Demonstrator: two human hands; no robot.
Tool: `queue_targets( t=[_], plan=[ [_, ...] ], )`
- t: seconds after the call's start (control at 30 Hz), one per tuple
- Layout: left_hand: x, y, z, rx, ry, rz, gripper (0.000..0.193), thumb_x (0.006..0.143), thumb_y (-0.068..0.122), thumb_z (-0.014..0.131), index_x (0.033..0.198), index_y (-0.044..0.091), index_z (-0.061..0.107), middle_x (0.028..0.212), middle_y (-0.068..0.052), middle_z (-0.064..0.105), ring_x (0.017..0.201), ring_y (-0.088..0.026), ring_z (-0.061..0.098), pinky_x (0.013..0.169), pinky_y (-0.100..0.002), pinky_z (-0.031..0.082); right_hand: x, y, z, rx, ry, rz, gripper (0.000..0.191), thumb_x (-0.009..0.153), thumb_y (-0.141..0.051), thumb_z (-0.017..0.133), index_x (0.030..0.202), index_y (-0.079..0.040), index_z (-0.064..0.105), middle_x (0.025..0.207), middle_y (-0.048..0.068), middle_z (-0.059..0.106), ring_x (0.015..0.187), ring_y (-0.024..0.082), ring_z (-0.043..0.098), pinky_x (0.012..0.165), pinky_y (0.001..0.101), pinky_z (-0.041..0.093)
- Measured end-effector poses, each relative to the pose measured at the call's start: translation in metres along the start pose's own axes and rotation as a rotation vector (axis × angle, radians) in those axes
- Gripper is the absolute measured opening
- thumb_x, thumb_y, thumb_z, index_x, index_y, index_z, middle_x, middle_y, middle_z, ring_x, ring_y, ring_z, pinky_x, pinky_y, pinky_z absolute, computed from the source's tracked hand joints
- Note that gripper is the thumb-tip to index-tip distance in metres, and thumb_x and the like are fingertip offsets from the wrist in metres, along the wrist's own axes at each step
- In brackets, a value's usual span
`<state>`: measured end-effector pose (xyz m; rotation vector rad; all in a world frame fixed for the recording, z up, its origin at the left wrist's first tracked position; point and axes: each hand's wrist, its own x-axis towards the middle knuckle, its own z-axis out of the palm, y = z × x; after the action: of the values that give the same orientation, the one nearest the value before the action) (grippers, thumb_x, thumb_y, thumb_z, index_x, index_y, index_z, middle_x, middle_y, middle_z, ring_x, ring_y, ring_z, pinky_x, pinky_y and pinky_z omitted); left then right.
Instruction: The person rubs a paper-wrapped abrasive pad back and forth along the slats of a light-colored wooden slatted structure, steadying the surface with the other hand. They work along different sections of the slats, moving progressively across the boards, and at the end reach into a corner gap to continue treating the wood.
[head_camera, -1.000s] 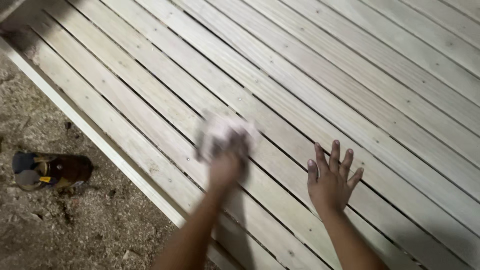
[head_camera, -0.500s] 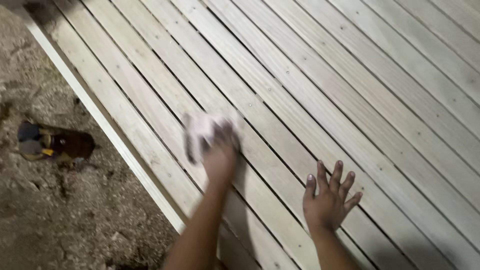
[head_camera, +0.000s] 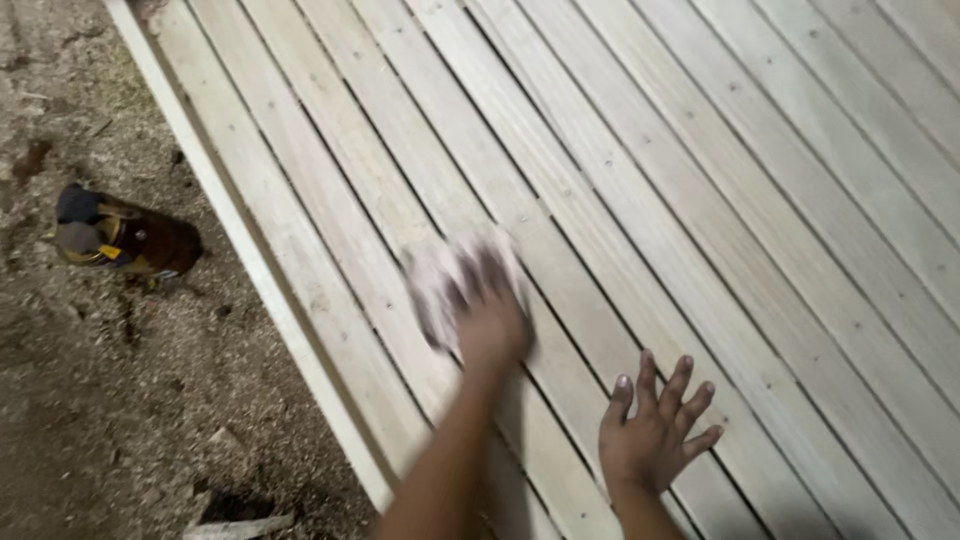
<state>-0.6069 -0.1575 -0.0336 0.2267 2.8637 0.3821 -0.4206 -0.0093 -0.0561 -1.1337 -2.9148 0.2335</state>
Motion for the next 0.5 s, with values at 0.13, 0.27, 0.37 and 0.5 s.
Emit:
queue_targets(
  t=[0.13,0.27,0.37,0.5],
  plan=[
    [0.049,0.004,-0.018,-0.007,0.067,-0.013,0.066,0.106,0.036,0.028,0.160,0.000,0.017,0.171,-0.015,0.005,0.158,-0.037,0.001,0.126,-0.054,0.000,0.002,0.000,0.000,0.000,0.002,0.002,0.056,0.101,-0.053,0.037,0.154,-0.036,0.042,0.171,0.007,0.018,0.157,0.040,0.004,0.116,0.0698,-0.003],
    [-0.036,0.023,-0.003,0.115,0.087,0.274,0.069,0.099,0.023,0.040,0.160,-0.004,0.022,0.171,-0.020,0.010,0.159,-0.038,0.008,0.125,-0.057,0.006,0.001,-0.003,-0.005,-0.016,-0.016,0.017,0.056,0.100,-0.053,0.036,0.153,-0.037,0.042,0.173,0.004,0.020,0.160,0.038,0.006,0.119,0.0686,-0.003],
    [-0.042,0.022,0.002,0.057,0.138,0.444,0.066,0.096,0.021,0.042,0.155,-0.005,0.030,0.164,-0.025,0.022,0.152,-0.040,0.020,0.120,-0.060,0.012,-0.001,-0.003,-0.006,-0.004,-0.010,0.016,0.056,0.101,-0.054,0.034,0.154,-0.037,0.042,0.172,0.004,0.020,0.158,0.038,0.006,0.119,0.0679,-0.004],
    [0.060,0.014,-0.006,0.017,0.008,0.196,0.059,0.103,0.027,0.039,0.159,0.009,0.032,0.170,-0.012,0.024,0.157,-0.033,0.023,0.127,-0.059,0.012,-0.001,0.000,-0.003,-0.012,-0.038,0.010,0.055,0.103,-0.054,0.034,0.154,-0.035,0.042,0.172,0.006,0.017,0.158,0.040,0.003,0.117,0.0684,-0.005]
  ],
)
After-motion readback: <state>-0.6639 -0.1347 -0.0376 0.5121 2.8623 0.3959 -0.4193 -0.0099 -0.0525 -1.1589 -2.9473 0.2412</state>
